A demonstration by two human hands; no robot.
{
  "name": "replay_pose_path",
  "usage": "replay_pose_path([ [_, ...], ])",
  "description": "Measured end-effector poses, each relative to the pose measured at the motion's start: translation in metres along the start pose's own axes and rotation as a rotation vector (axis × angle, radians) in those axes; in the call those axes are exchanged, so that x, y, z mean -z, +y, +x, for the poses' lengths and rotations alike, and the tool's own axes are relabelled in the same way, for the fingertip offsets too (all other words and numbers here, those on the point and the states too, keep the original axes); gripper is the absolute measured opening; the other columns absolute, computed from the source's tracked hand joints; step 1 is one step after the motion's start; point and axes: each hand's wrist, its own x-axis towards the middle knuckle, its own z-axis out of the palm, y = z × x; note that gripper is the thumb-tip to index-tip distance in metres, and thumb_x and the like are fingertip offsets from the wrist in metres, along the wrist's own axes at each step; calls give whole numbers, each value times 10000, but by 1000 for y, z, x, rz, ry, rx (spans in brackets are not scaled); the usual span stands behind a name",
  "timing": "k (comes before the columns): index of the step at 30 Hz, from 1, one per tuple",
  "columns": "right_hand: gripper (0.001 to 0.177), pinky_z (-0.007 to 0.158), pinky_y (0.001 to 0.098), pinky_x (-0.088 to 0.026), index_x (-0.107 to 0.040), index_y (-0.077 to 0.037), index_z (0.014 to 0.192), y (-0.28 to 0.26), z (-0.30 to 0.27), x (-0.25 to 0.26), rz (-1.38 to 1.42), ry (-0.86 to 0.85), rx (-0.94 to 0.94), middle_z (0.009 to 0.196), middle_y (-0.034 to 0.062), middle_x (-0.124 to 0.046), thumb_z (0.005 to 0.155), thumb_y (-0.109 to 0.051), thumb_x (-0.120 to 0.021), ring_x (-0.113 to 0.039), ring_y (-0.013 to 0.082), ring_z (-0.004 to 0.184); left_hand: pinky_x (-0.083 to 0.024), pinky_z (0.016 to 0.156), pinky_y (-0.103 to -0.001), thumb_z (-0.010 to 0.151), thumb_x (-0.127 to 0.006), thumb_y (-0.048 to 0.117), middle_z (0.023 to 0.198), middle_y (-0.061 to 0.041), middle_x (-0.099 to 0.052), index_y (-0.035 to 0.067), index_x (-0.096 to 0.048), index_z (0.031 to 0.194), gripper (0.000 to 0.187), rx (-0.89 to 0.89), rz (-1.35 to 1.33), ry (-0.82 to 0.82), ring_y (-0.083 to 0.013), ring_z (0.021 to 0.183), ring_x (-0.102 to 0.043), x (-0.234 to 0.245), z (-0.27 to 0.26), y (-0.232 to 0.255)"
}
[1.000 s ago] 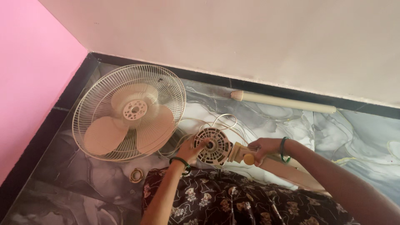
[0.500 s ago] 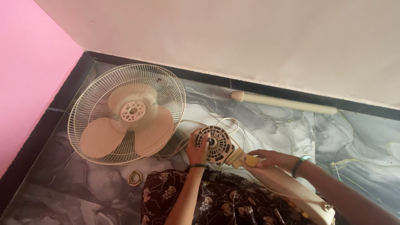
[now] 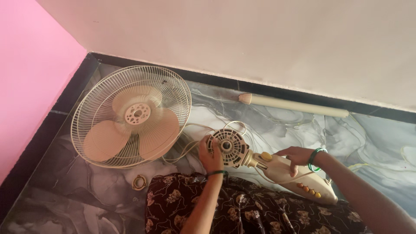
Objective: The person uses a screwdriver to remove screws from the back panel of an electric fan. They then detach the back panel and set it aside, exposing the fan motor and internal components.
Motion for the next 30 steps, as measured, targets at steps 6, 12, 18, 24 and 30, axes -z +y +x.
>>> replay_pose_path([
  [6, 1036, 1167, 455, -424, -495, -403, 1485, 27, 9, 7, 190, 68, -45, 1487, 34, -620, 565, -67, -832, -553, 269, 1395, -441, 1039, -469, 1025, -599, 264, 1215, -171, -661, 15, -624, 1251, 337, -159, 213, 138, -329, 1197, -586, -15, -18, 10],
  [12, 996, 1130, 462, -473, -584, -374, 1434, 50, 42, 13, 110, 172, -89, 1451, 43, -636, 539, -13, -829, -579, 282, 1329, -391, 1133, -498, 1056, -505, 199, 1382, -146, -622, 47, -566, 1392, 374, -383, 218, 19, -319, 1325, -550, -17, -27, 18],
  [18, 800, 1102, 440, -485, -571, -359, 1457, 42, 39, -1, 128, 357, -67, 1391, 77, -674, 725, -59, -690, -639, 283, 1279, -502, 1108, -424, 1043, -474, 64, 1403, -126, -615, 119, -615, 1389, 377, -401, 134, -157, -274, 1325, -576, -14, -28, 20],
  [24, 724, 1098, 456, -441, -587, -250, 1405, 29, -7, -34, 150, 1012, 146, 1405, 122, -627, 713, -76, -709, -568, 339, 1318, -496, 1060, -427, 1024, -513, 44, 1368, -155, -619, 87, -639, 1351, 353, -398, 199, -143, -311, 1291, -574, -13, -27, 29],
  [30, 806, 1202, 449, -457, -551, -286, 1496, 106, -48, -67, 294, 1273, -91, 1492, 127, -611, 721, -136, -717, -576, 342, 1399, -481, 1075, -438, 1035, -519, 29, 1357, -170, -616, 80, -650, 1336, 333, -425, 230, -136, -333, 1292, -574, -16, -24, 32],
])
